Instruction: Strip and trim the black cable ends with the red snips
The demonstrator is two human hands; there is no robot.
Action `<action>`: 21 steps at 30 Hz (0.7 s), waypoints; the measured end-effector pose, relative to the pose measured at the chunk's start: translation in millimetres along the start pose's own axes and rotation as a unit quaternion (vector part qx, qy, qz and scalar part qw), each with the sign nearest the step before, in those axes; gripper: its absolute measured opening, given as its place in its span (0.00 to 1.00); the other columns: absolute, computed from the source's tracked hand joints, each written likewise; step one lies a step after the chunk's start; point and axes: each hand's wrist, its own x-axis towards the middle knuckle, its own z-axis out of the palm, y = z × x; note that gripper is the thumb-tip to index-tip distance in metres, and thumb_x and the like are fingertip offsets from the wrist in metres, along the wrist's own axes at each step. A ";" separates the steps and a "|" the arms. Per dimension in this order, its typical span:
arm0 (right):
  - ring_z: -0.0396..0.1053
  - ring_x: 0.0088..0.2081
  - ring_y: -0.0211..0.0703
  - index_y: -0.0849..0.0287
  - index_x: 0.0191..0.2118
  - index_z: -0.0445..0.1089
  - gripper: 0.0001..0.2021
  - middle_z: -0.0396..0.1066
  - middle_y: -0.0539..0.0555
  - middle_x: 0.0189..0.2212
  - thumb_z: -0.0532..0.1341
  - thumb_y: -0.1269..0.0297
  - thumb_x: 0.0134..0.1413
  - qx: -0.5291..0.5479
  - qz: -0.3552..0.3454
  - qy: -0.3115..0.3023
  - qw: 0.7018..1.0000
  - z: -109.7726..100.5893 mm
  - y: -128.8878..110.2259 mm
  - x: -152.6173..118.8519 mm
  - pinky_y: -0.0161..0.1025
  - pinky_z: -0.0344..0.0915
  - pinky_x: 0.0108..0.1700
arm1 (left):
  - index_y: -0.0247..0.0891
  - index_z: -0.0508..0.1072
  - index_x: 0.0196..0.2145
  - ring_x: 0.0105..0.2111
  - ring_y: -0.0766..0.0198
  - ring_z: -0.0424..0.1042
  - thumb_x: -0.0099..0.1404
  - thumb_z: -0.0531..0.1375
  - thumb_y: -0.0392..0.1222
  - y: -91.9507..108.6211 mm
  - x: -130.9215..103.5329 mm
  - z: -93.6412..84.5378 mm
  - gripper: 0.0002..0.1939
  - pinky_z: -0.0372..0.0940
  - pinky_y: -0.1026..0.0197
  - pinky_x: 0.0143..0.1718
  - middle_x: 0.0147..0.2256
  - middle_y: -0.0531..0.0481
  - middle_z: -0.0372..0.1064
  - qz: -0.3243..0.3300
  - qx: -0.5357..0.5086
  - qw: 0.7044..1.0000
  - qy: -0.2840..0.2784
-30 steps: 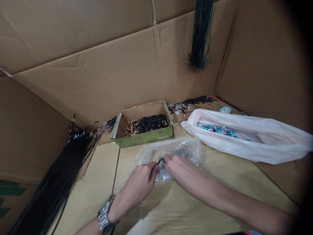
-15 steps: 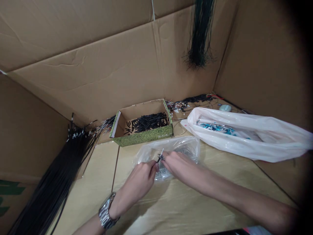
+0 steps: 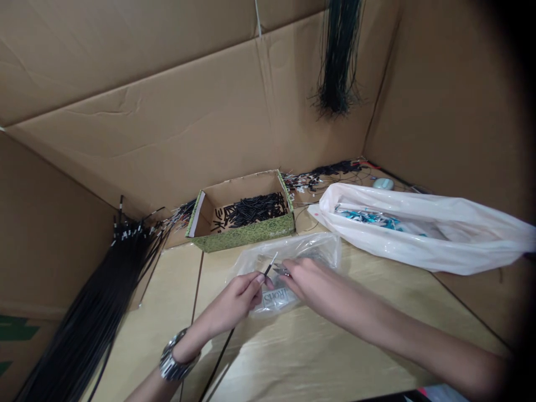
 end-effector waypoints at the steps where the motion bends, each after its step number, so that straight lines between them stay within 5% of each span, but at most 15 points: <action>1: 0.72 0.31 0.47 0.62 0.43 0.72 0.11 0.74 0.58 0.31 0.52 0.69 0.67 -0.005 0.000 0.009 1.000 -3.1 -1.1 -3.0 0.39 0.54 0.30 | 0.37 0.69 0.37 0.20 0.67 0.55 0.77 0.40 0.51 0.0 -1.4 0.1 0.24 0.57 0.65 0.26 0.22 0.59 0.53 0.002 -0.002 1.000 0.002; 7: 0.72 0.30 0.46 0.62 0.42 0.72 0.11 0.72 0.56 0.29 0.52 0.69 0.67 -0.022 0.000 0.025 0.999 -7.5 -2.9 -8.5 0.39 0.53 0.30 | 0.37 0.71 0.41 0.23 0.65 0.58 0.77 0.42 0.48 1.8 -5.2 4.2 0.21 0.56 0.64 0.27 0.23 0.57 0.56 0.009 0.026 0.999 0.016; 15: 0.70 0.32 0.45 0.64 0.37 0.74 0.12 0.74 0.59 0.32 0.53 0.80 0.60 -0.054 -0.020 -0.028 0.998 -12.5 -20.3 -2.3 0.38 0.54 0.31 | 0.39 0.69 0.33 0.27 0.61 0.65 0.76 0.46 0.44 3.2 -5.0 11.0 0.17 0.55 0.60 0.33 0.24 0.55 0.63 0.016 0.095 0.994 0.045; 21: 0.70 0.28 0.47 0.66 0.35 0.75 0.15 0.75 0.60 0.29 0.52 0.84 0.55 -0.068 -0.009 -0.049 0.996 -10.5 -20.1 5.7 0.40 0.54 0.29 | 0.39 0.72 0.39 0.27 0.61 0.66 0.77 0.43 0.45 2.8 -6.1 10.0 0.19 0.57 0.61 0.33 0.24 0.55 0.62 0.011 0.104 0.992 0.068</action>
